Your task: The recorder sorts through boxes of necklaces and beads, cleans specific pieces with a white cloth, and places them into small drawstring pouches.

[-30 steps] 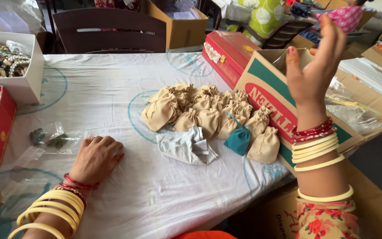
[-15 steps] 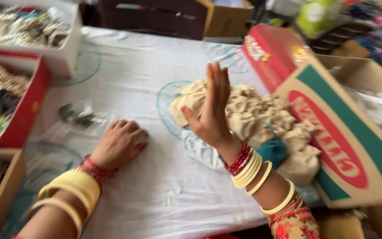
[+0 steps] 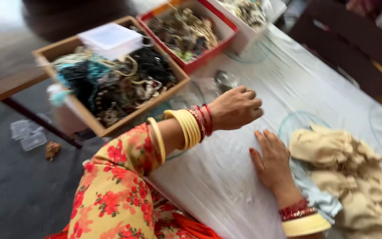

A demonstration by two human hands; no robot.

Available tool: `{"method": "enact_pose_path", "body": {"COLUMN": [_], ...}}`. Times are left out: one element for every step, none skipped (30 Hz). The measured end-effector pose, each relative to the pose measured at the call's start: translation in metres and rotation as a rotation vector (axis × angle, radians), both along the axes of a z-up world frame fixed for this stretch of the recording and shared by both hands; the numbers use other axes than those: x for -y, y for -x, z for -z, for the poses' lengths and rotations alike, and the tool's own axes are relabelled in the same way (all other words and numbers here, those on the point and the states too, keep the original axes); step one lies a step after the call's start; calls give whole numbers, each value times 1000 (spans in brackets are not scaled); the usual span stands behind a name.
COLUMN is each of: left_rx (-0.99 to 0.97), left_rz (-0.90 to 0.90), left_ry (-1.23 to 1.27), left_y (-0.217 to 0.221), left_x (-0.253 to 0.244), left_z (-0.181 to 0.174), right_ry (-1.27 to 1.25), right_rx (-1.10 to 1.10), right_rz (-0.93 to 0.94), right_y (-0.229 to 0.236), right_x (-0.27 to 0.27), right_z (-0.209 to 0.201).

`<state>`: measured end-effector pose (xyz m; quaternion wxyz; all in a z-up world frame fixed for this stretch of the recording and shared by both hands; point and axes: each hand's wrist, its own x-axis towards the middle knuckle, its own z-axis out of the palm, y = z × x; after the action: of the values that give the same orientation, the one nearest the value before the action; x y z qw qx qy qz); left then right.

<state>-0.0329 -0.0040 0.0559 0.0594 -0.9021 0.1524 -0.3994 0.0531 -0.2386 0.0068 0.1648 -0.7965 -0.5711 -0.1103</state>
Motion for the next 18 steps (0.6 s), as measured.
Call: {"method": "enact_pose_path", "body": {"left_rx": [14, 113, 204, 211, 133, 53, 41, 69, 106, 104, -10, -123, -124, -203, -279, -277, -535, -795], "left_rz": [-20, -89, -136, -134, -323, -511, -506, -560, -609, -599, -602, -605, -599, -651, -696, -684, -785, -882], "left_ry": [-12, 101, 223, 217, 204, 186, 188, 237, 283, 282, 200, 116, 103, 33, -32, -40, 10, 60], "left_y": [10, 17, 23, 18, 14, 10, 12, 14, 12, 8, 4, -1, 1, 3, 2, 7, 10, 13], "left_x": [-3, -5, -1, -14, -25, -37, -50, -63, -76, -102, -132, -161, -177, -195, -211, -210, -209, -210], "left_z": [-18, -35, -49, -65, -77, -89, -104, -119, -137, -127, -120, -113, -101, -89, -76, -76, -75, -74], "right_ry": [-12, -12, -4, -10, -1, 8, 14, 15, 9, 8, 3, -2, -14, -8, 4, -3, 7, 17], "right_rx": [14, 34, 45, 52, 44, 36, 26, 10, 3, 2, 1, 1, -3, -6, -4, -5, -6, -9], "right_rz": [-20, -11, 20, 20, 23, 25, 31, 13, 0, 11, -3, -18, -11, -16, -14, -1, 0, 2], "right_y": [-1, -4, -5, -9, -9, -8, -6, -4, -5, -5, -5, -5, -5, -5, -5, -3, -4, -3], "right_x": [-2, -4, 1, 0, 2, 4, 4, 5, 5, 8, 8, 7, 6, 4, 5, 5, 6, 6], "right_z": [0, 1, 4, 1, 2, 3, 3, 2, -1, -2, -3, -5, -5, -4, -5, -4, -5, -6]}}
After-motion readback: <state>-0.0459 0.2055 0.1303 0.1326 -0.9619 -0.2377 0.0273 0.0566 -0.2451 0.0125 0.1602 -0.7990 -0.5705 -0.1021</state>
